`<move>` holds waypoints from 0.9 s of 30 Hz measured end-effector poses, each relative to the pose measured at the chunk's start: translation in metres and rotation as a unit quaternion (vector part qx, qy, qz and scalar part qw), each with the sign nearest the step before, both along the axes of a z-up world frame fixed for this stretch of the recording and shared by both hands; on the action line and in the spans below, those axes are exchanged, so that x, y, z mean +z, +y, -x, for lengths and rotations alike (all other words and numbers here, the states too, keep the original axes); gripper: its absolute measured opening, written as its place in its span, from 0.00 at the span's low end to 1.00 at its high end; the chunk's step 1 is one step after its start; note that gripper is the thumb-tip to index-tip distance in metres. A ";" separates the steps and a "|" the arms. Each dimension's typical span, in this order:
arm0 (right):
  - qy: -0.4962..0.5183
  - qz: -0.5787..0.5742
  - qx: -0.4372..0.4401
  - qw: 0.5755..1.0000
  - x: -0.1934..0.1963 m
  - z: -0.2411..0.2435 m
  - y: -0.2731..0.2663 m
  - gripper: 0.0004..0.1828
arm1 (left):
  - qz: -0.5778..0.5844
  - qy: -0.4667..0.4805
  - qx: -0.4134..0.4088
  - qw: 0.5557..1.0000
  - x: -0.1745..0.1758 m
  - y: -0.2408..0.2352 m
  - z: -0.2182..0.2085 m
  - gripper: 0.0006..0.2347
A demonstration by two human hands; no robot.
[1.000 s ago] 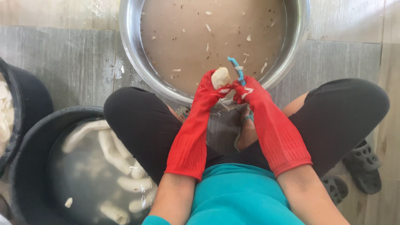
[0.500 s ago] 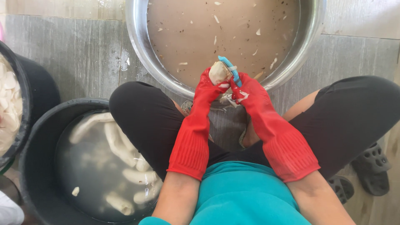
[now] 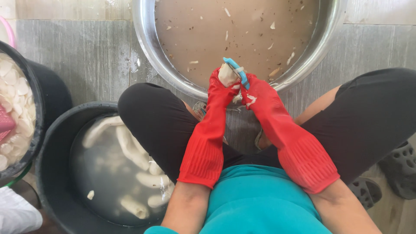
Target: The person sits cross-legged on the floor and uses a blue peeler to peel a white root vegetable over a large metal basin. The peels fall into the basin, and the person occasionally dips the vegetable into a nearby black bucket of water.
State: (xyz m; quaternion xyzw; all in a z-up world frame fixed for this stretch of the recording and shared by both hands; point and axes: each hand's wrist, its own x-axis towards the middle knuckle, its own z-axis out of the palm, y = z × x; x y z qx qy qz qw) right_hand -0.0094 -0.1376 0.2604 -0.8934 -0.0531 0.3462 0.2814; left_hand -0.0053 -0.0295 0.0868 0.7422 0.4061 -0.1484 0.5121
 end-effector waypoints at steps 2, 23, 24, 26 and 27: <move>-0.001 -0.009 0.015 1.000 -0.009 0.002 0.002 0.14 | -0.001 -0.036 0.017 0.999 -0.015 -0.003 0.004 0.27; -0.025 -0.143 -0.021 0.989 -0.111 -0.069 -0.075 0.15 | 0.457 -0.308 0.197 0.811 0.016 -0.001 0.025 0.16; -0.023 -0.143 -0.022 0.989 -0.112 -0.069 -0.073 0.15 | 0.457 -0.306 0.198 0.812 0.027 -0.003 0.027 0.16; -0.073 -0.106 0.023 0.991 -0.115 -0.072 -0.069 0.11 | 0.492 -0.283 0.175 0.804 0.048 -0.007 0.029 0.15; -0.073 -0.105 0.021 0.992 -0.109 -0.072 -0.068 0.11 | 0.493 -0.281 0.175 0.805 0.045 -0.009 0.030 0.15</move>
